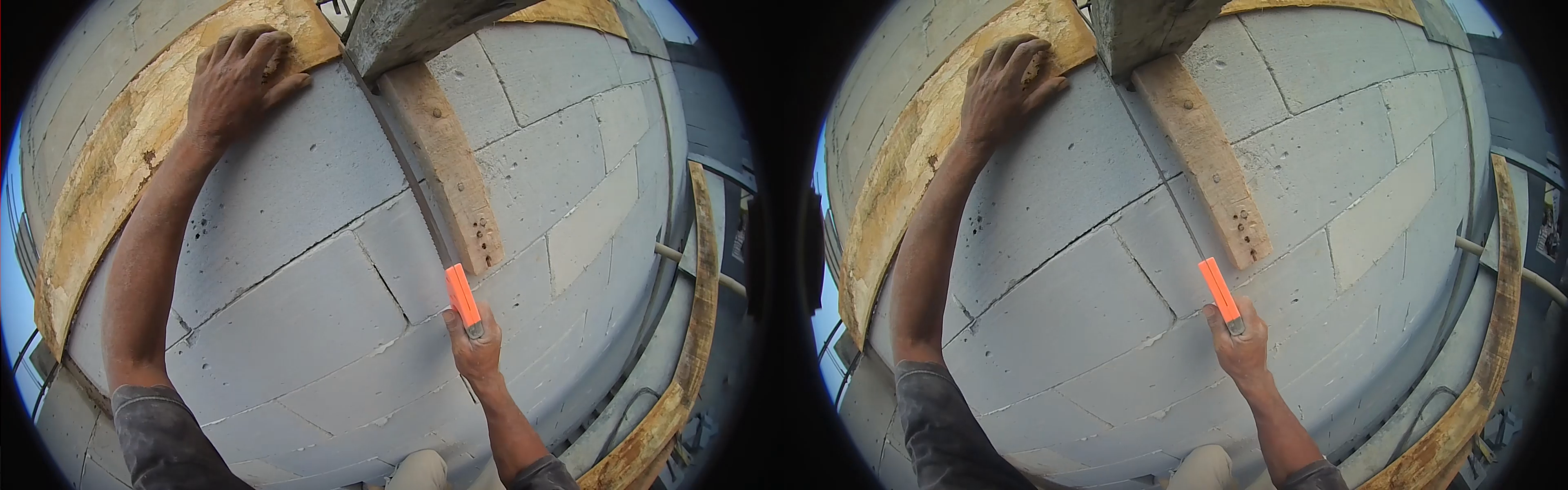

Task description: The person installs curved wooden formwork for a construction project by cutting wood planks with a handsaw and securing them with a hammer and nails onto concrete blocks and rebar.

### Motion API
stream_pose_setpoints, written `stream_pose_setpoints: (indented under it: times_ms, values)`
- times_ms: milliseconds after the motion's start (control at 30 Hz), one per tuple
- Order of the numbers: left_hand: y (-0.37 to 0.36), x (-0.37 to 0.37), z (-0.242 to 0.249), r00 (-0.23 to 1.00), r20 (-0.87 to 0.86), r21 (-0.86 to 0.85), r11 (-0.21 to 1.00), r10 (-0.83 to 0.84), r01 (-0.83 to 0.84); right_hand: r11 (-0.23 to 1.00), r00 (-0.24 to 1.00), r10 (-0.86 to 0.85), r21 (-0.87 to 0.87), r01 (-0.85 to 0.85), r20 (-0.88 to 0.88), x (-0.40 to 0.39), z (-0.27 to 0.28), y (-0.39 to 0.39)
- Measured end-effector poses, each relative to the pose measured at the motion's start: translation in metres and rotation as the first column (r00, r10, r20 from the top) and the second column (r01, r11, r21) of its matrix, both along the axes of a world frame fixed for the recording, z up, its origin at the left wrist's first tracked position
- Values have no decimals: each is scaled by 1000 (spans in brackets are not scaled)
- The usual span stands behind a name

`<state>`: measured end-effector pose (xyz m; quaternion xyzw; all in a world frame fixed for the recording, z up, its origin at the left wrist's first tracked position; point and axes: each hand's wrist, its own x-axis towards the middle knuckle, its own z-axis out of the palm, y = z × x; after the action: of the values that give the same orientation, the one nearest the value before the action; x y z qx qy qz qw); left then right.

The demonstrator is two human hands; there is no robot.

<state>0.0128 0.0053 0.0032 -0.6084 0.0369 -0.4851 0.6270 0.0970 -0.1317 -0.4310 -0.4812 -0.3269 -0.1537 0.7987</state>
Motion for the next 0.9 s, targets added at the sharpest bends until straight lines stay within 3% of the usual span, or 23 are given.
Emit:
stream_pose_setpoints:
  times_ms: [433, 533, 733, 900]
  values:
    - [-20, -6, 4, 990, 22, -20, 990, 142, -142, 999, 999, -31, -11, 31, 9, -9, 21, -20]
    - [-27, -14, 1, 981, 107, 73, 983, 163, -171, 998, 999, -40, -40, 40, 13, -11, 30, -27]
    - [-19, -12, 5, 970, 33, 39, 969, 241, -242, 999, 1000, -7, -42, 6, -17, -18, 40, -31]
    - [-22, -5, 18, 978, 24, 90, 974, 207, -208, 1000, 1000, -7, 28, 7, 13, -23, 54, -34]
